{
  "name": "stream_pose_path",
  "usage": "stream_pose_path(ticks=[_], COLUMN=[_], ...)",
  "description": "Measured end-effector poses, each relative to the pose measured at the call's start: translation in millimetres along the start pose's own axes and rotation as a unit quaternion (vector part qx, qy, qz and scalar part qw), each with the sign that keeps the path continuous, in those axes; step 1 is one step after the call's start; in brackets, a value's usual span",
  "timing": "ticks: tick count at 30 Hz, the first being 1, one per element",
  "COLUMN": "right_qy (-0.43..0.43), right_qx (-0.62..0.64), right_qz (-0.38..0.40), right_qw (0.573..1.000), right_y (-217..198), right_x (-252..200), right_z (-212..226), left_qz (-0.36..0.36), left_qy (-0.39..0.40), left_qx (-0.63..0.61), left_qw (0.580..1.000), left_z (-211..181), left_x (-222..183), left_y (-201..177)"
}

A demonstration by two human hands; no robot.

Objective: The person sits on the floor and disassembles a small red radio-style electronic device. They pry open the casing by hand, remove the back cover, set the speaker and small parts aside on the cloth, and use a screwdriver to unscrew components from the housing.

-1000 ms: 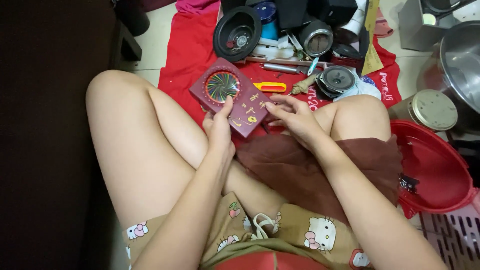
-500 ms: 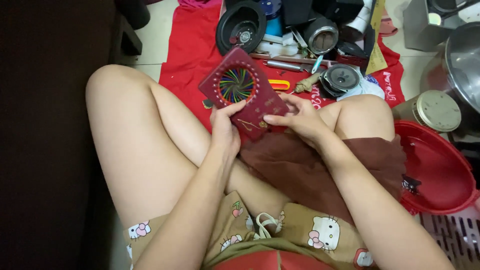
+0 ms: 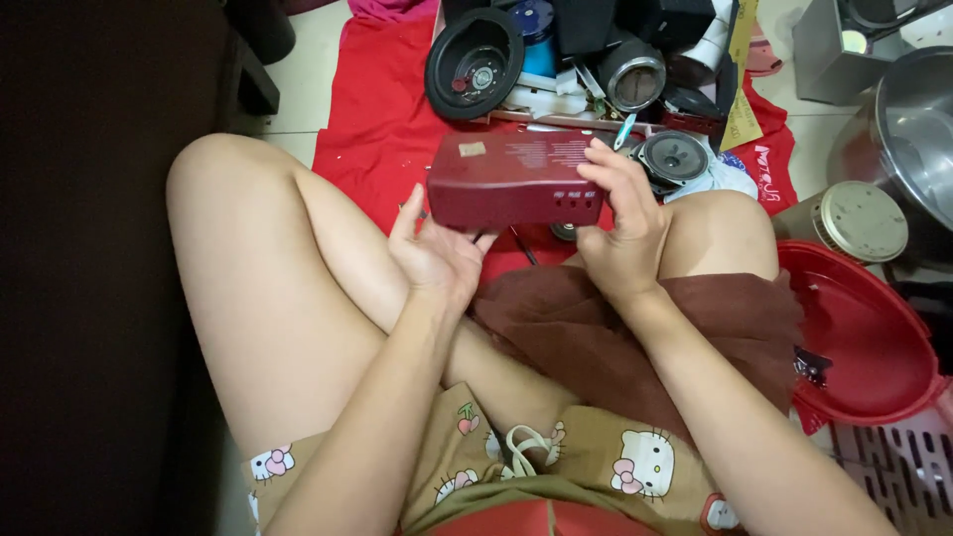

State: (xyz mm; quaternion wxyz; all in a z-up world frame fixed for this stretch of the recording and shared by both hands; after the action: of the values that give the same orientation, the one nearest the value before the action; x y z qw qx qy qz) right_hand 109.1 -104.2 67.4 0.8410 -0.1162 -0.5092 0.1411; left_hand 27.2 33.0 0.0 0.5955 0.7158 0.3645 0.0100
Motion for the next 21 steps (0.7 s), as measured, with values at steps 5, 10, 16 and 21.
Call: stream_pose_path(ticks=[5, 10, 16, 21], right_qy=[-0.035, -0.034, 0.333, 0.644], right_qx=[0.000, 0.006, 0.098, 0.325], right_qz=[-0.005, 0.003, 0.000, -0.038], right_qw=[0.999, 0.999, 0.938, 0.692], right_y=[2, 3, 12, 24], right_x=[2, 4, -35, -35], right_z=[13, 21, -79, -68], left_qz=[-0.052, -0.085, -0.093, -0.038], left_qy=[0.018, 0.025, 0.044, 0.082], left_qx=[0.030, 0.006, -0.071, 0.086], left_qw=[0.998, 0.996, 0.992, 0.992], left_z=[-3, -3, -2, -4], left_x=[1, 21, 44, 26], left_y=[1, -23, -51, -27])
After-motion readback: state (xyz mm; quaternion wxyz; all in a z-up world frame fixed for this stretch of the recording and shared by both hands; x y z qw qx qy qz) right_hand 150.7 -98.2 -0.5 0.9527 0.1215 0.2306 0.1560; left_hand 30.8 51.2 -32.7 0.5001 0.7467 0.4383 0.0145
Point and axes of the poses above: each hand's wrist, its own x-axis towards the middle knuckle, its own y-axis out of the palm, z = x × y, the point moved 5 cm from there along x, towards the middle knuckle, and after that the axes turned 2 degrees about -z, right-handed, at the moved point
